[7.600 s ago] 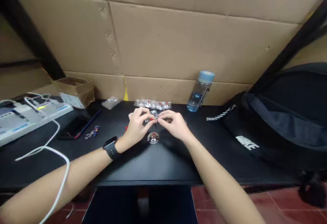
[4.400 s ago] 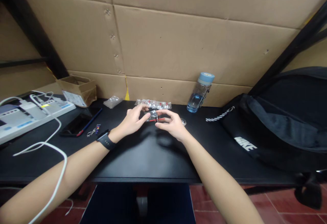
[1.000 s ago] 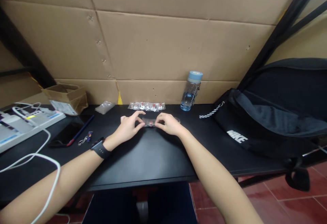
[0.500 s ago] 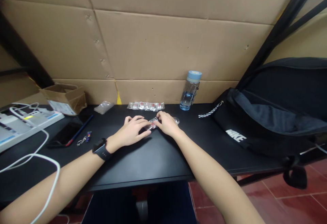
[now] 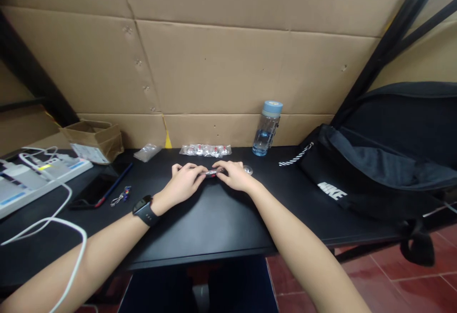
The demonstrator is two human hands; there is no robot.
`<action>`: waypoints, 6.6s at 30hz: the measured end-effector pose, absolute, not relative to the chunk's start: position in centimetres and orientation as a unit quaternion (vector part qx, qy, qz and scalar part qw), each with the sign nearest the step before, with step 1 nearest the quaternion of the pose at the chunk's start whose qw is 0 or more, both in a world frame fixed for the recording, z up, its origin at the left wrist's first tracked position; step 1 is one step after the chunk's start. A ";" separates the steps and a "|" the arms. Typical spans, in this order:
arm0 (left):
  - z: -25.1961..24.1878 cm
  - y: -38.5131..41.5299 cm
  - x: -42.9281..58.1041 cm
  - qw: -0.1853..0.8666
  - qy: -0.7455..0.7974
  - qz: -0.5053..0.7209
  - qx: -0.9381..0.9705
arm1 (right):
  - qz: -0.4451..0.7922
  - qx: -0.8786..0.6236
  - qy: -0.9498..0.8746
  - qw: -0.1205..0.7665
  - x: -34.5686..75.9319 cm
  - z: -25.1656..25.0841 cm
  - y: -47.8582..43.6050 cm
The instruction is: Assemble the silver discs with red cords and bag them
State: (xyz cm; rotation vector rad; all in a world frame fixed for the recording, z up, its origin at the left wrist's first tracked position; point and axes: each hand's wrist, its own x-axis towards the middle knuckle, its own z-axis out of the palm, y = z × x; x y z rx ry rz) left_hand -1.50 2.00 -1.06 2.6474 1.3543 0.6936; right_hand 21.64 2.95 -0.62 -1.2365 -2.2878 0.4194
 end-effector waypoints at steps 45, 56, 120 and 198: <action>0.5 4.4 -5.9 0.007 0.565 0.180 0.805 | 0.131 -0.644 -0.711 0.250 4.8 0.5 18.9; 0.3 4.4 -5.8 0.009 0.571 0.180 0.801 | -0.035 -0.569 -0.799 0.193 5.2 0.6 16.6; 0.2 4.0 -2.2 0.027 0.535 0.335 0.775 | 0.190 -0.542 -0.794 0.197 30.0 0.4 6.4; 0.3 5.2 -7.7 0.053 0.373 0.128 0.917 | 0.127 -0.605 -0.771 0.151 30.4 0.9 5.6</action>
